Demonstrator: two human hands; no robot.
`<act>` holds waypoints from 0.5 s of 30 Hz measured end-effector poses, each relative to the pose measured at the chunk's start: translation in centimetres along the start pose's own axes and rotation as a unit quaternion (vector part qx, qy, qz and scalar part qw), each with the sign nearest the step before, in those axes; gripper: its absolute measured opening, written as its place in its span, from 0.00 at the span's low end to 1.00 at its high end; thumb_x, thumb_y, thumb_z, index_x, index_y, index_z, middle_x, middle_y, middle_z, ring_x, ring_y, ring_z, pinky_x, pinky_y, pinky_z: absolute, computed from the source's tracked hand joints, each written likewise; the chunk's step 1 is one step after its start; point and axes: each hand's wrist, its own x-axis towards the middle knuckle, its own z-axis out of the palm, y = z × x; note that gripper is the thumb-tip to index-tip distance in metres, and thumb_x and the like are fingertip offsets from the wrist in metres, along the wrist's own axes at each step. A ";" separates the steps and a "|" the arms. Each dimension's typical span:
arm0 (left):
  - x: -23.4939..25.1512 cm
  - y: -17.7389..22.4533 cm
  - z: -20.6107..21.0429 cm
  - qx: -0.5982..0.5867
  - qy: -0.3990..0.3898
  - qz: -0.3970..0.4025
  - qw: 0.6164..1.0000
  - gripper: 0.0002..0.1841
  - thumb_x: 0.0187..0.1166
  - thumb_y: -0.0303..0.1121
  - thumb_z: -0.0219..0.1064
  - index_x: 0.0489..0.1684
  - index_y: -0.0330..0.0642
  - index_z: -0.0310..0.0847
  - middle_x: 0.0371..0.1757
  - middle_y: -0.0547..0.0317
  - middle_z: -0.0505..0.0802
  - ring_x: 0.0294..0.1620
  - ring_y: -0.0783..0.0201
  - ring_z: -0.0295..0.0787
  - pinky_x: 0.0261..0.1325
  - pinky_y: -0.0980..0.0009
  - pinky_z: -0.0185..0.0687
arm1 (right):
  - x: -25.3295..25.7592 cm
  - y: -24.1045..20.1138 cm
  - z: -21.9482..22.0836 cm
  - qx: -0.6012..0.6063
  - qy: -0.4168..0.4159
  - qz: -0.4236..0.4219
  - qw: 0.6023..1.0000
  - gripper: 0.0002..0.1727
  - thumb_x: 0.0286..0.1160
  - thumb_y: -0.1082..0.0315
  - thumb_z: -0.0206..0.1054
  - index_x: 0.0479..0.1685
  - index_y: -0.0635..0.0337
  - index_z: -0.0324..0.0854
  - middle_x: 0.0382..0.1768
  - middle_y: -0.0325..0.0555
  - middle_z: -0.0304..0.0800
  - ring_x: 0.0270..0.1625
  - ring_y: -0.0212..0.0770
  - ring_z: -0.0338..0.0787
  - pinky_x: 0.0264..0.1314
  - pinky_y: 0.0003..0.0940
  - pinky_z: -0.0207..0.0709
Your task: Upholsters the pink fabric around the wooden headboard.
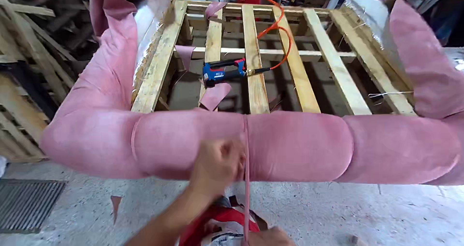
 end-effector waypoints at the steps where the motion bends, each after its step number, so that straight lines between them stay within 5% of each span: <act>1: -3.7 -0.8 2.6 -0.043 -0.006 -0.033 0.999 0.19 0.90 0.47 0.57 0.45 0.48 0.93 0.32 0.69 0.96 0.29 0.70 0.94 0.34 0.67 0.95 | -1.7 1.6 1.8 -0.033 0.002 0.019 0.999 0.13 0.88 0.65 0.58 0.41 0.65 0.84 0.20 0.49 0.84 0.22 0.45 0.87 0.24 0.43 0.81; 4: -10.5 -4.4 10.0 -0.272 0.078 -0.064 0.957 0.14 0.88 0.30 0.62 0.62 0.28 0.79 0.36 0.47 0.96 0.27 0.53 0.96 0.31 0.59 0.98 | -5.6 6.6 6.3 -0.041 0.094 0.065 0.993 0.13 0.89 0.65 0.57 0.43 0.61 0.85 0.20 0.44 0.85 0.21 0.38 0.87 0.23 0.38 0.83; 6: -12.3 -6.7 12.9 -0.320 0.117 -0.074 0.937 0.18 0.88 0.24 0.59 0.72 0.31 0.62 0.37 0.41 0.96 0.29 0.49 0.96 0.33 0.57 0.97 | -6.4 9.9 8.8 -0.024 0.151 0.070 0.986 0.14 0.88 0.66 0.55 0.43 0.60 0.86 0.21 0.41 0.86 0.23 0.34 0.87 0.25 0.35 0.84; 7: -12.8 -8.2 13.8 -0.304 0.123 -0.074 0.942 0.17 0.88 0.24 0.57 0.71 0.29 0.65 0.36 0.43 0.96 0.29 0.51 0.96 0.34 0.59 0.96 | -6.8 11.0 10.1 -0.014 0.167 0.089 0.982 0.14 0.87 0.67 0.56 0.41 0.60 0.88 0.22 0.41 0.87 0.24 0.34 0.89 0.26 0.35 0.86; 10: -11.9 -13.4 15.4 -0.224 0.084 -0.095 0.966 0.14 0.91 0.29 0.54 0.47 0.32 0.87 0.28 0.55 0.94 0.28 0.61 0.93 0.37 0.63 0.94 | -6.5 14.7 13.2 -0.031 0.198 0.160 0.967 0.12 0.78 0.71 0.59 0.33 0.60 0.90 0.24 0.42 0.91 0.29 0.35 0.93 0.33 0.38 0.89; 14: -9.1 -17.6 16.3 -0.171 0.059 -0.159 0.971 0.17 0.90 0.30 0.54 0.36 0.33 0.89 0.26 0.58 0.92 0.30 0.65 0.91 0.43 0.65 0.91 | -4.3 18.8 14.9 -0.064 0.162 0.265 0.948 0.12 0.78 0.67 0.62 0.33 0.64 0.88 0.24 0.49 0.90 0.31 0.47 0.94 0.37 0.50 0.87; 15: -8.4 -18.5 16.5 -0.159 0.060 -0.168 0.971 0.16 0.89 0.30 0.55 0.34 0.34 0.88 0.26 0.58 0.91 0.30 0.66 0.90 0.44 0.66 0.90 | -3.4 19.3 15.1 -0.077 0.128 0.313 0.938 0.13 0.77 0.64 0.63 0.38 0.65 0.89 0.29 0.53 0.92 0.37 0.52 0.95 0.45 0.54 0.86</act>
